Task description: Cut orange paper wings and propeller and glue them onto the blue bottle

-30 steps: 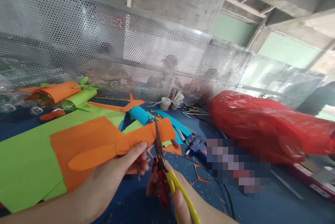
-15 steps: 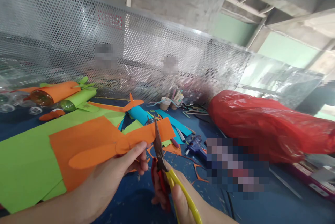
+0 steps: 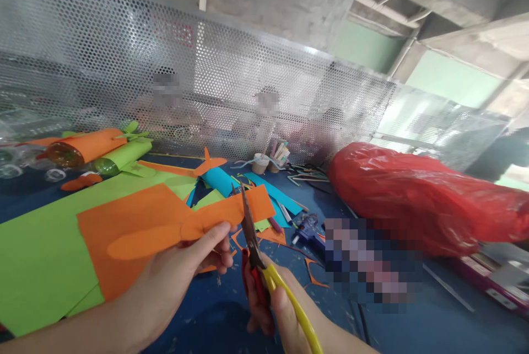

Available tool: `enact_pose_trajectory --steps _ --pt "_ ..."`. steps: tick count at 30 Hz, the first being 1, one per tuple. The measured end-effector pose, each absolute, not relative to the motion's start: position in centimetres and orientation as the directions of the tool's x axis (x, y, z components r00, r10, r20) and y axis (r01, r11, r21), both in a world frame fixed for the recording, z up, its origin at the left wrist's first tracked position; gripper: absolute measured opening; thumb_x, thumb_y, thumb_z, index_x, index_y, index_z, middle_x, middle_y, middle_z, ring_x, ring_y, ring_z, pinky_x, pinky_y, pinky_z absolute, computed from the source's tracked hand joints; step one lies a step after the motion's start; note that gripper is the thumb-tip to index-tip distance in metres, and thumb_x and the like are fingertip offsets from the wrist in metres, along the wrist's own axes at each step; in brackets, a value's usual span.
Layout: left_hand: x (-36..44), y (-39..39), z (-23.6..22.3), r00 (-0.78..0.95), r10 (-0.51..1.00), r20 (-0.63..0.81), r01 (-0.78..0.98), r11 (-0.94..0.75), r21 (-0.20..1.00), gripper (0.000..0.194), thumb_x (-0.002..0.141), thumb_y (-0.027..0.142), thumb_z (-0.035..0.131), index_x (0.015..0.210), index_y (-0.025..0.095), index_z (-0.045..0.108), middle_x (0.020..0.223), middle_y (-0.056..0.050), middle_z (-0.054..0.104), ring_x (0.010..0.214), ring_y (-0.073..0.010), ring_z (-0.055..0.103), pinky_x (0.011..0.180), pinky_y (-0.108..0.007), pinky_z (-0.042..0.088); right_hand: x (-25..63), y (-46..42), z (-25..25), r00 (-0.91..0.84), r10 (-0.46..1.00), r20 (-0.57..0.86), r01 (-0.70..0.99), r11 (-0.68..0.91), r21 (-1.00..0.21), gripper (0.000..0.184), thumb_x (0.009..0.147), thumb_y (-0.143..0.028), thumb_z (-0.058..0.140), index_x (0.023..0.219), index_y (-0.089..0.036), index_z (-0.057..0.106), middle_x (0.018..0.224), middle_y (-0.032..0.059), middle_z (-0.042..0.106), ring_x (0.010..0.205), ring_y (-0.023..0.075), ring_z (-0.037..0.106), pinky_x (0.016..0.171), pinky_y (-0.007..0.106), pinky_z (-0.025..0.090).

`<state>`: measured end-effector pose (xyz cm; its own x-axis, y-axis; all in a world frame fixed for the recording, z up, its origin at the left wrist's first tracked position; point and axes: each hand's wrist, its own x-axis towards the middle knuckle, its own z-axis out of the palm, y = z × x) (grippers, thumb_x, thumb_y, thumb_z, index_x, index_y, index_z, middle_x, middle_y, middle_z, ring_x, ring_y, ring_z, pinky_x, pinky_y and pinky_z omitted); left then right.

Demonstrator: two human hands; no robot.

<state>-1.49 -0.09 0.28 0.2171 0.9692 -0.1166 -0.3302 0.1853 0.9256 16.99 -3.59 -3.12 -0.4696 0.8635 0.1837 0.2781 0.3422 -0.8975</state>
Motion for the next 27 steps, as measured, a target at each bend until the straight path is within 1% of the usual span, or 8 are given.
enact_pose_trajectory --steps 3,5,8,11,14,17,21,27 --pt "-1.6 -0.1 0.5 0.209 0.969 -0.129 -0.325 0.193 0.926 0.032 0.064 0.049 0.077 0.060 0.019 0.065 0.063 0.001 0.062 0.061 -0.0158 0.056 0.068 -0.030 0.050 17.0 -3.6 -2.7 -0.483 0.848 0.219 0.249 0.373 -0.894 0.056 0.089 -0.074 0.022 0.085 -0.021 0.040 0.059 -0.0058 0.038 0.045 0.0095 0.041 0.047 0.024 0.045" --pt "-1.6 0.0 0.4 0.202 0.972 -0.121 -0.320 0.182 0.930 0.032 0.063 0.049 0.076 0.059 0.020 0.064 0.062 0.001 0.061 0.062 -0.0160 0.056 0.068 -0.030 0.049 17.0 -3.6 -2.5 -0.490 0.840 0.233 0.261 0.397 -0.880 0.055 0.090 -0.073 0.021 0.085 -0.021 0.040 0.058 -0.0061 0.038 0.044 0.0091 0.041 0.046 0.023 0.044" --pt "-1.7 0.3 0.3 0.211 0.972 -0.102 -0.277 0.159 0.948 0.034 0.069 0.051 0.072 0.058 0.020 0.064 0.061 0.001 0.061 0.063 -0.0162 0.056 0.067 -0.028 0.047 17.1 -3.6 -2.4 -0.493 0.836 0.240 0.299 0.422 -0.856 0.053 0.092 -0.070 0.019 0.086 -0.021 0.039 0.058 -0.0065 0.039 0.044 0.0084 0.040 0.046 0.022 0.043" --pt "-1.8 0.6 0.2 0.223 0.972 -0.071 -0.224 0.122 0.967 0.035 0.075 0.050 0.067 0.057 0.019 0.063 0.060 0.000 0.060 0.063 -0.0160 0.056 0.063 -0.027 0.043 17.1 -3.6 -2.4 -0.491 0.842 0.225 0.325 0.416 -0.850 0.055 0.092 -0.071 0.016 0.086 -0.021 0.039 0.058 -0.0071 0.037 0.042 0.0077 0.039 0.044 0.021 0.041" --pt "-2.0 0.7 0.3 0.199 0.979 -0.038 -0.194 0.078 0.978 0.033 0.076 0.048 0.066 0.058 0.019 0.064 0.061 0.000 0.061 0.063 -0.0167 0.056 0.061 -0.028 0.042 17.0 -3.7 -2.2 -0.486 0.851 0.197 0.350 0.396 -0.849 0.056 0.091 -0.072 0.015 0.087 -0.021 0.039 0.056 -0.0079 0.035 0.041 0.0075 0.038 0.043 0.020 0.040" --pt "-2.2 0.8 0.0 0.166 0.986 -0.009 -0.174 0.039 0.984 0.032 0.076 0.046 0.067 0.059 0.019 0.064 0.062 -0.001 0.062 0.064 -0.0179 0.057 0.064 -0.029 0.044 16.8 -3.7 -1.8 -0.482 0.858 0.178 0.355 0.377 -0.855 0.059 0.089 -0.074 0.014 0.085 -0.021 0.038 0.056 -0.0079 0.035 0.040 0.0073 0.038 0.041 0.020 0.039" --pt "-2.3 1.2 -0.5 0.185 0.981 0.057 -0.178 -0.023 0.984 0.030 0.080 0.044 0.065 0.062 0.020 0.065 0.062 0.000 0.062 0.064 -0.0172 0.058 0.067 -0.030 0.046 16.7 -3.6 -1.4 -0.474 0.865 0.162 0.358 0.358 -0.862 0.062 0.086 -0.078 0.014 0.082 -0.021 0.039 0.055 -0.0082 0.035 0.037 0.0064 0.036 0.039 0.019 0.038" --pt "-2.3 1.6 0.0 0.212 0.969 0.127 -0.230 -0.077 0.970 0.027 0.080 0.038 0.065 0.062 0.019 0.064 0.059 0.002 0.060 0.058 -0.0134 0.055 0.060 -0.025 0.045 16.9 -3.4 -1.6 -0.463 0.872 0.158 0.362 0.349 -0.865 0.063 0.085 -0.079 0.018 0.081 -0.021 0.040 0.050 -0.0092 0.033 0.036 0.0060 0.033 0.038 0.019 0.036"
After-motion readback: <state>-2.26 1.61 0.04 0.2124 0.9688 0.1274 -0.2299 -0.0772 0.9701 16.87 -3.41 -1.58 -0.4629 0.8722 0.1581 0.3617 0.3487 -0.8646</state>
